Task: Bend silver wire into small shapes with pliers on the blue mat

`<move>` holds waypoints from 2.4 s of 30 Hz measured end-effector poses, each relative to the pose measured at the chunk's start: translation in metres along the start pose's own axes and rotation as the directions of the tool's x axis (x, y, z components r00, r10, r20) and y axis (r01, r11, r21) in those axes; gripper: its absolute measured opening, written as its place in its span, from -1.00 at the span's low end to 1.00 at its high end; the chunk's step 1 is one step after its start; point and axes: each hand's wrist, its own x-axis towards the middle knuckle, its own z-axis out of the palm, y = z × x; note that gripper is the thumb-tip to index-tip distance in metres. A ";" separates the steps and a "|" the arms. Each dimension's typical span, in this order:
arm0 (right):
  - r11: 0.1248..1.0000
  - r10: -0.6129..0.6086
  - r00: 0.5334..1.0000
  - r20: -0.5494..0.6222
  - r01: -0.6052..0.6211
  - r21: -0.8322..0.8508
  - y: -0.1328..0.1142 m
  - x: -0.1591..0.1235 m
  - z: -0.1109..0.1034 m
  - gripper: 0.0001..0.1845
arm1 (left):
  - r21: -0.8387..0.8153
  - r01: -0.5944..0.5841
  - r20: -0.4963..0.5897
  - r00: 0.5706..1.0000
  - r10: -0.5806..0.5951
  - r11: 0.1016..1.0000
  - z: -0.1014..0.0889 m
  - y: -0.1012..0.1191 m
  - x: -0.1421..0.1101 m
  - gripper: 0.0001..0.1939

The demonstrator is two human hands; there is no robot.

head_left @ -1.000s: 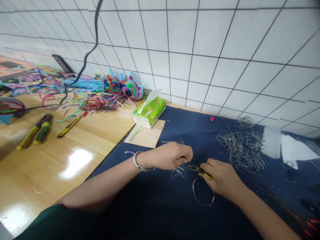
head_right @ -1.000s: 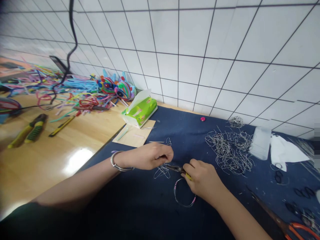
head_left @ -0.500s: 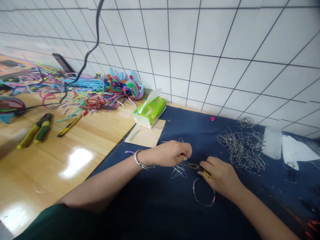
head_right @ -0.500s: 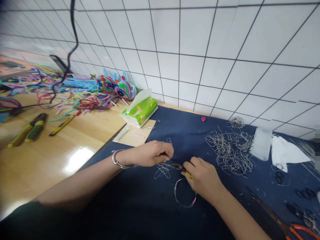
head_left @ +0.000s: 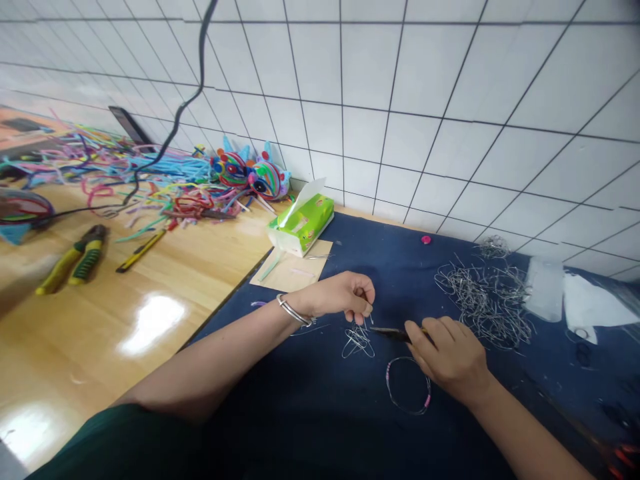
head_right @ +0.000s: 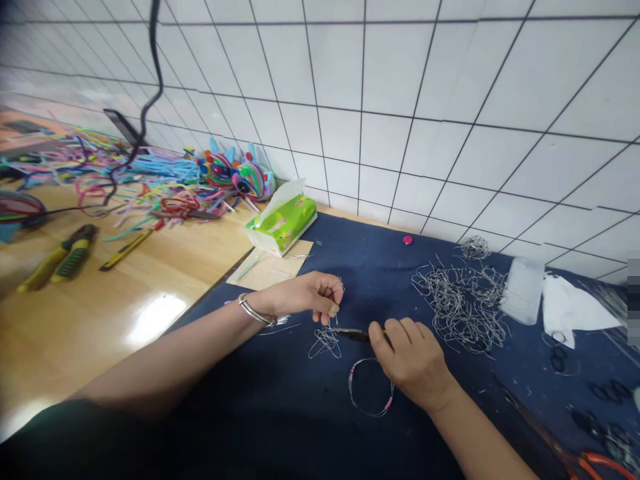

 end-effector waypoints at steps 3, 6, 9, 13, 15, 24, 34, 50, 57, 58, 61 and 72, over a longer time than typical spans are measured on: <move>0.999 -0.018 1.000 -0.006 0.018 -0.030 0.000 0.000 0.000 -0.71 | -0.108 0.033 0.035 0.999 -0.029 0.994 0.002 0.001 0.000 -0.87; 0.999 -0.026 1.000 -0.010 0.026 -0.030 0.000 0.000 0.000 -0.71 | -0.182 0.058 0.073 0.996 -0.045 0.982 0.003 0.001 0.001 -0.87; 0.999 -0.031 0.999 -0.018 0.031 -0.018 0.000 0.000 0.000 -0.70 | -0.213 0.079 0.090 0.994 -0.061 0.974 0.004 0.001 0.002 -0.86; 0.999 -0.033 0.999 -0.028 0.033 -0.005 -0.001 0.000 -0.002 -0.70 | -0.225 0.100 0.109 0.991 -0.077 0.969 0.004 -0.001 0.003 -0.85; 0.999 -0.035 0.999 -0.029 0.036 0.001 -0.001 0.001 -0.003 -0.70 | -0.231 0.105 0.123 0.989 -0.078 0.967 0.004 -0.003 0.003 -0.84; 0.999 -0.034 0.999 -0.020 0.034 0.024 -0.002 0.000 -0.003 -0.73 | -0.239 0.099 0.153 0.986 -0.064 0.966 0.005 -0.007 0.004 -0.85; 0.998 -0.016 1.000 0.008 0.015 0.063 -0.003 0.004 -0.004 -0.77 | -0.130 0.006 0.061 0.998 0.002 0.992 0.009 0.001 0.000 -0.87; 0.946 0.143 0.962 0.231 -0.202 0.254 -0.009 0.007 -0.003 -0.82 | 0.514 -0.211 -0.163 0.928 0.336 0.832 0.025 0.021 -0.014 -0.94; 0.885 0.209 0.934 0.289 -0.306 0.351 -0.012 0.008 -0.006 -0.83 | 0.588 -0.280 -0.101 0.905 0.412 0.759 0.026 0.024 -0.016 -0.94; 0.877 0.212 0.931 0.298 -0.316 0.363 -0.012 0.008 -0.007 -0.83 | 0.597 -0.289 -0.092 0.902 0.421 0.749 0.026 0.025 -0.016 -0.94; 0.854 0.216 0.918 0.332 -0.342 0.391 -0.013 0.008 -0.007 -0.83 | 0.613 -0.311 -0.055 0.900 0.432 0.726 0.025 0.025 -0.015 -0.92; 0.817 0.202 0.902 0.380 -0.370 0.442 -0.013 0.007 -0.004 -0.84 | 0.592 -0.305 -0.020 0.920 0.392 0.746 0.024 0.022 -0.014 -0.88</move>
